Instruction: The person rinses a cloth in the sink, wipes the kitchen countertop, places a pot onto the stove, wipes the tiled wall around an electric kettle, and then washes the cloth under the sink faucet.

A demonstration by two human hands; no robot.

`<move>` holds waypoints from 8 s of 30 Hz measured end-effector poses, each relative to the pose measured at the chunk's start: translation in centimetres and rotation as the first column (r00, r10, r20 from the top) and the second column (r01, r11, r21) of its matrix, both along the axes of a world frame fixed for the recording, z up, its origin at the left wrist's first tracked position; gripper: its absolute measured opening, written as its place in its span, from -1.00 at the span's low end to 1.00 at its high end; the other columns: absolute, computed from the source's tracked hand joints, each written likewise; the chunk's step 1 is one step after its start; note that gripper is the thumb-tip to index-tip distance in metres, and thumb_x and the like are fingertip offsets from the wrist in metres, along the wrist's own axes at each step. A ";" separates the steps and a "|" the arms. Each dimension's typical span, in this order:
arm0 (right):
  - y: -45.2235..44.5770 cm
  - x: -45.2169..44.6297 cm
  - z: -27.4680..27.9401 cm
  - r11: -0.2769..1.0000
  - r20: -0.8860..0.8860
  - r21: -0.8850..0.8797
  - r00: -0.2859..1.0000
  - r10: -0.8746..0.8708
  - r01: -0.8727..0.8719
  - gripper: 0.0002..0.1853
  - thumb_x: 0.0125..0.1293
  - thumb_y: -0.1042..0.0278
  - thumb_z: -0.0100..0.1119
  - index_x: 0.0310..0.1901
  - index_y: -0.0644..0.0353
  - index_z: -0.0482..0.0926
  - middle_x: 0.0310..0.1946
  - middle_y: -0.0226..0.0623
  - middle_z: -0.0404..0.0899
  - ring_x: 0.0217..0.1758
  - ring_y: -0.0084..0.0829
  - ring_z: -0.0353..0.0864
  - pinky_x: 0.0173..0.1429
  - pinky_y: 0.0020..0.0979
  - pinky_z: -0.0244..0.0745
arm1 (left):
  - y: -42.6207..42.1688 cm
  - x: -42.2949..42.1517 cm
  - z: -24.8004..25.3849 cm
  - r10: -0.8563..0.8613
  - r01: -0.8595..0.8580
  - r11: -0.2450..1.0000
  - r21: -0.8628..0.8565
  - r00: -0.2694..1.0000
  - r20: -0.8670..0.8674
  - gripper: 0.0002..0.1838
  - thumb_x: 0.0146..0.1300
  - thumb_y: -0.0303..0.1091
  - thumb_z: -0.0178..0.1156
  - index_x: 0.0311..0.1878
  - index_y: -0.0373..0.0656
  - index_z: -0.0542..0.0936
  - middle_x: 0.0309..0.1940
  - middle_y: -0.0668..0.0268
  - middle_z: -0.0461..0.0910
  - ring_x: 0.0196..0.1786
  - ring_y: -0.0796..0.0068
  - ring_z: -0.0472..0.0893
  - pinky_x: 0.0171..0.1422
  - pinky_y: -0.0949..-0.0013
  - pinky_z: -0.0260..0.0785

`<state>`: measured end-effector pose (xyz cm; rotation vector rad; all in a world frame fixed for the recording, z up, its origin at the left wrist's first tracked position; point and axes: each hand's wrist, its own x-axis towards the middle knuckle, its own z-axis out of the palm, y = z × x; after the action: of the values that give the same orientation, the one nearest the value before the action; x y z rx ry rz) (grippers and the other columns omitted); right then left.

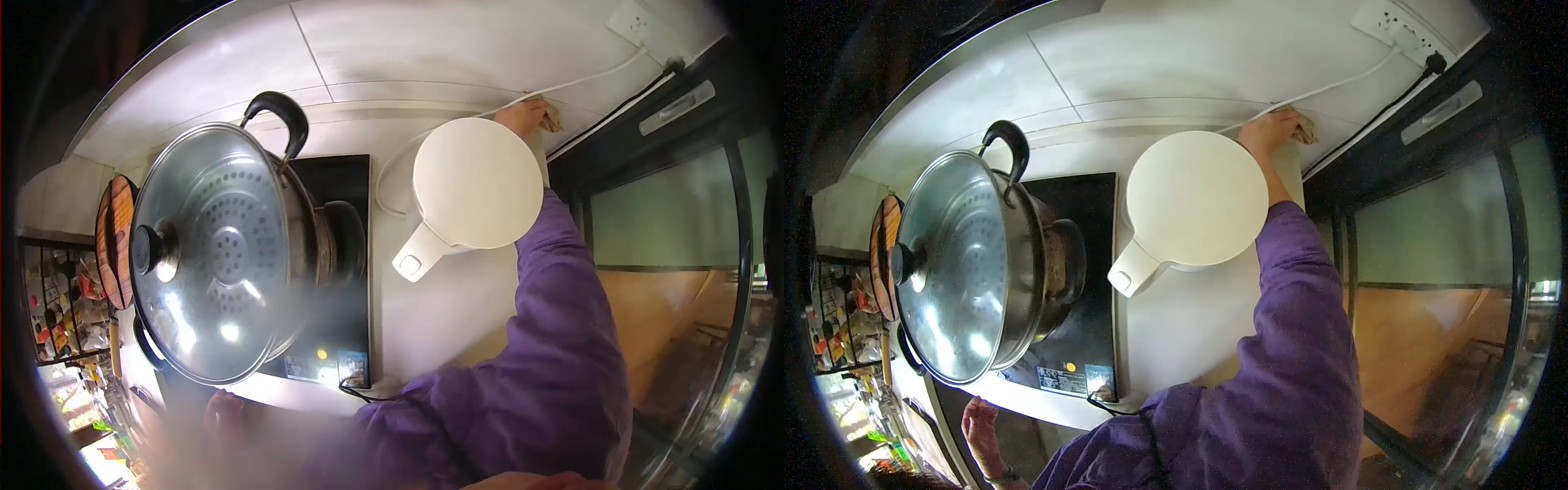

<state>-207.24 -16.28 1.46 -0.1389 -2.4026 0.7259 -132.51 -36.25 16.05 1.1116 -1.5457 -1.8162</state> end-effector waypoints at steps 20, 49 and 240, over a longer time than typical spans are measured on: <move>11.1 -3.8 3.7 0.523 -0.118 -0.849 0.935 -0.335 0.080 -0.80 -0.02 0.50 0.16 -0.37 0.46 0.48 -0.37 0.02 0.56 -0.45 -0.25 0.57 -0.35 -0.29 0.48 | 2.5 -2.7 3.4 0.032 -0.032 0.999 -0.011 0.999 -0.017 -0.46 0.17 -0.15 0.18 0.09 -0.36 0.37 -0.13 0.21 0.52 -0.12 0.41 0.54 0.04 0.33 0.38; -7.7 4.0 9.2 0.179 -0.021 0.076 0.178 0.984 -0.981 -0.79 0.18 0.38 0.06 -0.12 0.10 0.48 -0.13 -0.25 0.45 -0.04 -0.30 0.44 -0.01 -0.34 0.40 | 3.4 -2.0 2.7 0.212 -0.211 0.977 0.033 0.977 -0.022 -0.55 0.14 -0.14 0.21 -0.02 -0.27 0.45 -0.12 0.26 0.49 -0.07 0.46 0.50 0.00 0.40 0.37; -49.1 190.7 -8.9 0.281 0.613 -0.768 -0.530 0.586 -0.576 -0.76 0.12 0.31 0.19 -0.23 0.29 0.55 -0.33 -0.21 0.58 -0.35 -0.38 0.56 -0.25 -0.34 0.47 | -18.5 126.2 -20.3 0.990 -0.807 -0.034 0.589 0.052 0.129 -0.81 0.09 -0.41 0.16 -0.19 -0.18 0.51 -0.37 0.25 0.60 -0.32 0.33 0.59 -0.24 0.29 0.44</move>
<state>-16.57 -65.37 -7.46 1.8840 -3.6644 1.5830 -6.29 -54.74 -4.21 1.4093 0.2600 -1.1669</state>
